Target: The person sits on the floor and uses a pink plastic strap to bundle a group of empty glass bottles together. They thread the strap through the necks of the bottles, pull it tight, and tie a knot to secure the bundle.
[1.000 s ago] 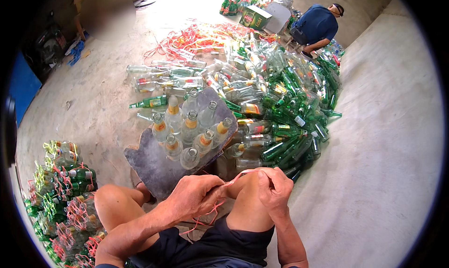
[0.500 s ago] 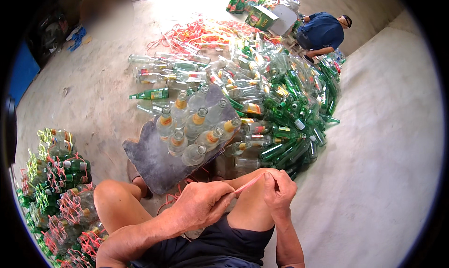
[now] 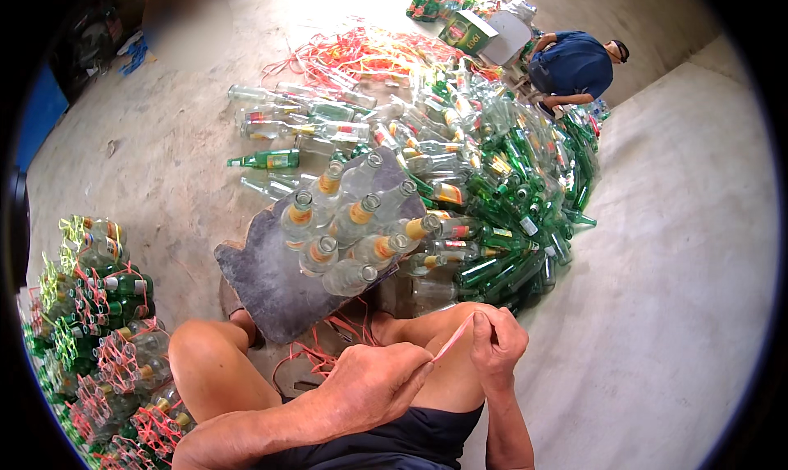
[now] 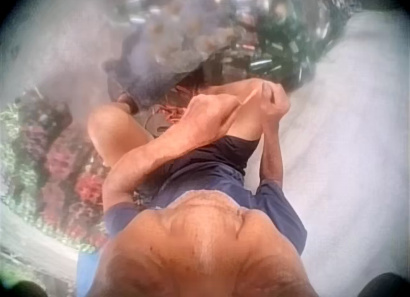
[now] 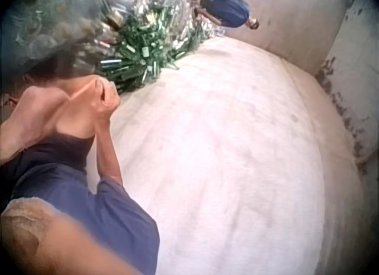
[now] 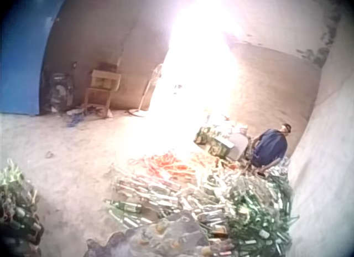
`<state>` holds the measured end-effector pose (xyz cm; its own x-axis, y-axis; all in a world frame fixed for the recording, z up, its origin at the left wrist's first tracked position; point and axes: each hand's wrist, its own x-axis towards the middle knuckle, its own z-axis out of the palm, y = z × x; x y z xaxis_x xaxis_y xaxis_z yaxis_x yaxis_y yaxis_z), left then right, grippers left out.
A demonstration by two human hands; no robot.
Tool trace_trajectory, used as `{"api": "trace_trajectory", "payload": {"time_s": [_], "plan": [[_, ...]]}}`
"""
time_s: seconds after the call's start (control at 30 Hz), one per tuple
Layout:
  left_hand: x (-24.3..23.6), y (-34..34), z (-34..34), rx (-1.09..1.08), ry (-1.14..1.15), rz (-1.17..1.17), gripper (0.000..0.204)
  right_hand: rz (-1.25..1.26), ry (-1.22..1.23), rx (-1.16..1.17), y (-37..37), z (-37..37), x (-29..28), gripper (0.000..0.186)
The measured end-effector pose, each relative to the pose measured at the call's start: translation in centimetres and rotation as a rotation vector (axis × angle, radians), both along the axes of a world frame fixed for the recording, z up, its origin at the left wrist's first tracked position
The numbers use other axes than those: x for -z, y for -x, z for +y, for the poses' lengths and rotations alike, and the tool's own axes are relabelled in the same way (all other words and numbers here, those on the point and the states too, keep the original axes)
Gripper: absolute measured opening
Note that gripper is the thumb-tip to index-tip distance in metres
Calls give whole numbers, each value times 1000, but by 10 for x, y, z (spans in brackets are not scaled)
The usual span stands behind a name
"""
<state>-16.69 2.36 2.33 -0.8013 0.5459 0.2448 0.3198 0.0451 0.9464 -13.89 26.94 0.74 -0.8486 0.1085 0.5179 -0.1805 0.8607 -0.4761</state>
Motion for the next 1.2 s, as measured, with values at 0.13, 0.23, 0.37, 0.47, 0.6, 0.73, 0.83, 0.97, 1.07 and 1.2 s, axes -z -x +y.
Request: {"api": "trace_trajectory", "payload": {"time_s": [0.13, 0.23, 0.37, 0.47, 0.6, 0.73, 0.83, 0.97, 1.07, 1.2], "plan": [[6, -4, 0, 7, 7, 5, 9, 26, -12, -27, 4, -4, 1, 11], [6, -6, -2, 37, 25, 13, 10, 14, -29, -41, 5, -3, 2, 9], [5, -6, -3, 46, -9, 39, 11, 14, -26, -51, 6, -5, 2, 9], [8, -7, -2, 62, -18, 50, 9, 22, -5, -51, 7, -8, 3, 11], [7, -6, -1, 89, -15, 59, 8, 23, 23, -60, 8, -9, 4, 9], [11, -7, 1, 117, -15, 58, 9, 5, 41, -58, 5, -8, 2, 7], [10, -5, 1, 135, 13, 54, 12, -18, 44, -51, 0, -3, 0, 5], [8, -2, 2, 111, 15, 43, 11, -5, 69, -40, -2, -2, -5, 4], [10, -1, 3, 80, 6, 67, 12, 3, 89, -18, -4, -1, -6, 4], [6, 2, 3, 102, 37, 7, 11, 39, 120, -3, -7, 1, -8, 2]]}}
